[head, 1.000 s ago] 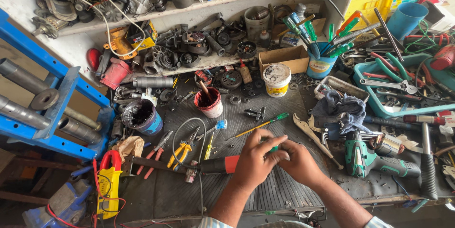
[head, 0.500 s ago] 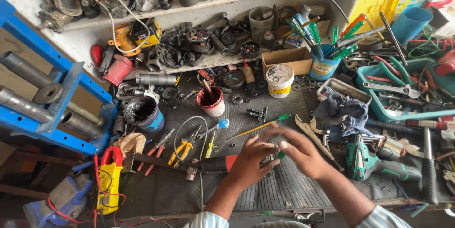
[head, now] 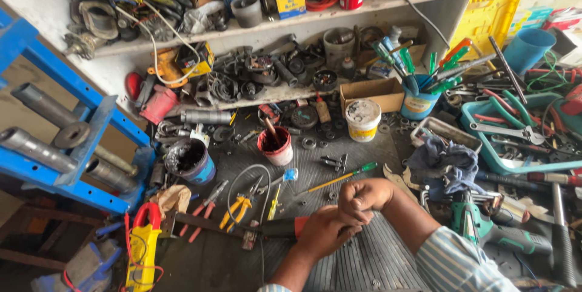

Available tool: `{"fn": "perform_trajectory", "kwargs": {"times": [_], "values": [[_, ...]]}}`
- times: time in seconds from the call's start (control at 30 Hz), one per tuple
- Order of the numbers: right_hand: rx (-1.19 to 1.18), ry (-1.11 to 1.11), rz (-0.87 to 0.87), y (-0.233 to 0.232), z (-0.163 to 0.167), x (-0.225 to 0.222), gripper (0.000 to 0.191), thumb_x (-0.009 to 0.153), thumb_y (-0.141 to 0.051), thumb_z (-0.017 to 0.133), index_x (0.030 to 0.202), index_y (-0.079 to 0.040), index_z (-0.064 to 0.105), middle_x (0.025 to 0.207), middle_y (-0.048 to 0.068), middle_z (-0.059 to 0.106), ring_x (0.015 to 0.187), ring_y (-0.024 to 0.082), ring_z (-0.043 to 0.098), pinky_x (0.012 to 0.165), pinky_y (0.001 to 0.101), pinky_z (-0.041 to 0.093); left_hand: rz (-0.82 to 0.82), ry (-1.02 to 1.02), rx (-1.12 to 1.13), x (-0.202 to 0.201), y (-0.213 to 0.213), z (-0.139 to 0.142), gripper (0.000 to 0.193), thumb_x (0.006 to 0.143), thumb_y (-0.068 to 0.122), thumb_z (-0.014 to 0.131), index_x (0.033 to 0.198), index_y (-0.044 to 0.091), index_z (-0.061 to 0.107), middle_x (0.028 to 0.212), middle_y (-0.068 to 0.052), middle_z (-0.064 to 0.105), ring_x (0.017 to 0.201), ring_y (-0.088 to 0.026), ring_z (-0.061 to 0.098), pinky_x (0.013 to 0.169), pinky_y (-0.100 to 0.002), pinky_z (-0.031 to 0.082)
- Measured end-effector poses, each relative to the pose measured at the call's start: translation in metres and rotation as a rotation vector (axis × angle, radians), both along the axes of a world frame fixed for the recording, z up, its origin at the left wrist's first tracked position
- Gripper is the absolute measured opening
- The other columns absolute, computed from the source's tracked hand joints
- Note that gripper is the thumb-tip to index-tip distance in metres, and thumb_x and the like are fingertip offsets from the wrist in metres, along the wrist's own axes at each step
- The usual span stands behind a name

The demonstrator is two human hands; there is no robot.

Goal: The person assembles small mechanical parts on a cluttered workbench, using a screwdriver to tighten a component and a cloth to wipe the assembled piece. They also briefly interact with a power strip and handle a red power tool.

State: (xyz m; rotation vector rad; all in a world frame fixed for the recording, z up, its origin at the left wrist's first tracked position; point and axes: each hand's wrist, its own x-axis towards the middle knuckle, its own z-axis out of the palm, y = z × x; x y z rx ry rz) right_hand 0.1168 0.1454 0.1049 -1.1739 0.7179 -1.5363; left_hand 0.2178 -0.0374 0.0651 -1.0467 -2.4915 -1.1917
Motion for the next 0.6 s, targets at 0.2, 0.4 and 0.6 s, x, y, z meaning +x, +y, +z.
{"fn": "perform_trajectory", "kwargs": {"times": [0.2, 0.4, 0.6], "values": [[-0.009, -0.062, -0.314, 0.006, -0.027, 0.015, 0.06, 0.105, -0.045, 0.063, 0.063, -0.004, 0.048, 0.06, 0.003, 0.046, 0.056, 0.017, 0.042, 0.055, 0.0343, 0.035, -0.024, 0.093, -0.023, -0.011, -0.003, -0.003, 0.021, 0.093, 0.029, 0.078, 0.104, 0.011, 0.072, 0.098, -0.006, 0.073, 0.095, -0.028, 0.072, 0.091, -0.045, 0.055], [-0.003, -0.137, -0.629, 0.014, -0.039, 0.023, 0.06, 0.109, -0.04, 0.055, 0.061, -0.006, 0.044, 0.058, 0.001, 0.044, 0.055, 0.015, 0.041, 0.055, 0.0322, 0.035, -0.016, 0.047, -0.113, -0.022, -0.001, -0.013, 0.023, 0.091, 0.029, 0.08, 0.102, 0.01, 0.072, 0.091, -0.008, 0.071, 0.09, -0.03, 0.07, 0.09, -0.046, 0.054], [0.128, 0.057, -0.754, -0.001, -0.035, 0.044, 0.06, 0.109, -0.046, 0.046, 0.063, -0.007, 0.042, 0.06, 0.0, 0.042, 0.057, 0.013, 0.039, 0.056, 0.0315, 0.036, 0.02, -0.007, -0.074, -0.032, 0.0, -0.022, 0.025, 0.082, 0.022, 0.084, 0.094, 0.007, 0.067, 0.091, -0.009, 0.072, 0.095, -0.031, 0.071, 0.09, -0.048, 0.054]]}}
